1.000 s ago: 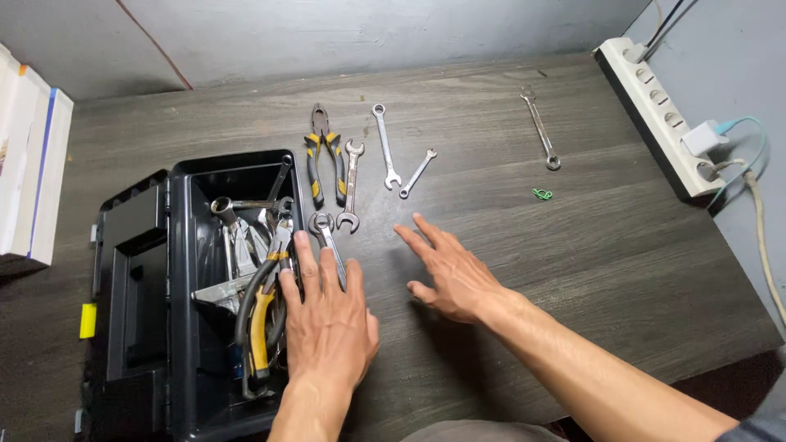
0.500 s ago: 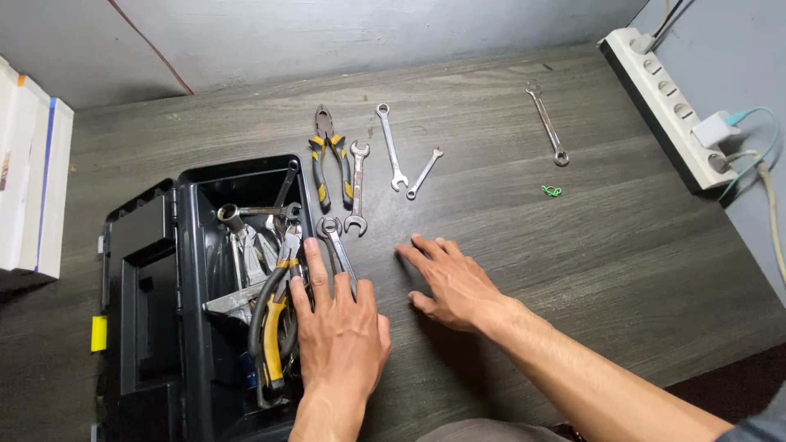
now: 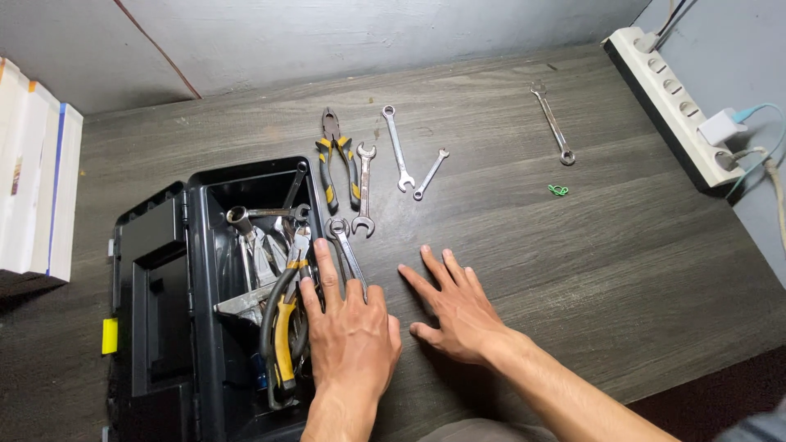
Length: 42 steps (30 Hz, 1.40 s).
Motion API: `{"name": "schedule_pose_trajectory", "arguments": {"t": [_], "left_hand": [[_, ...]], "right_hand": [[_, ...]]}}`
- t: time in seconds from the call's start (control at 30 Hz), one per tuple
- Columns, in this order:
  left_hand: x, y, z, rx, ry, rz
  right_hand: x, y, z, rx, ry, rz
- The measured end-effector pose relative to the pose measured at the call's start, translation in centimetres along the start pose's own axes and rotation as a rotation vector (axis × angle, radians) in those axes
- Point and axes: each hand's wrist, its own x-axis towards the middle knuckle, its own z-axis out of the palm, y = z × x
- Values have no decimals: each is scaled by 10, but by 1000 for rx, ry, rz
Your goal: Remove tools from a toolbox and arrange them in an organized line on a desk.
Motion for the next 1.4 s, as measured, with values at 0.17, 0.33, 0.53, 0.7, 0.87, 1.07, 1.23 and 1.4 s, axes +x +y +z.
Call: {"name": "schedule_pose_trajectory", "arguments": {"t": [0.17, 0.33, 0.53, 0.7, 0.87, 1.07, 1.23, 1.4], "left_hand": [[0, 0, 0, 8, 3, 13], [-2, -1, 0, -25, -4, -2], [0, -2, 5, -39, 40, 13], [-1, -1, 2, -41, 21, 2], [-1, -1, 2, -39, 15, 0], [1, -1, -2, -33, -45, -18], [0, 0, 2, -54, -5, -17], [1, -1, 2, -21, -6, -15]], "right_hand": [[-1, 0, -2, 17, -19, 8], [0, -1, -1, 16, -37, 17], [0, 1, -2, 29, -47, 23], [1, 2, 1, 32, -43, 3], [-1, 0, -1, 23, -49, 9], [-1, -1, -6, 40, -56, 11], [-1, 5, 0, 37, -41, -12], [0, 6, -3, 22, -60, -17]]}}
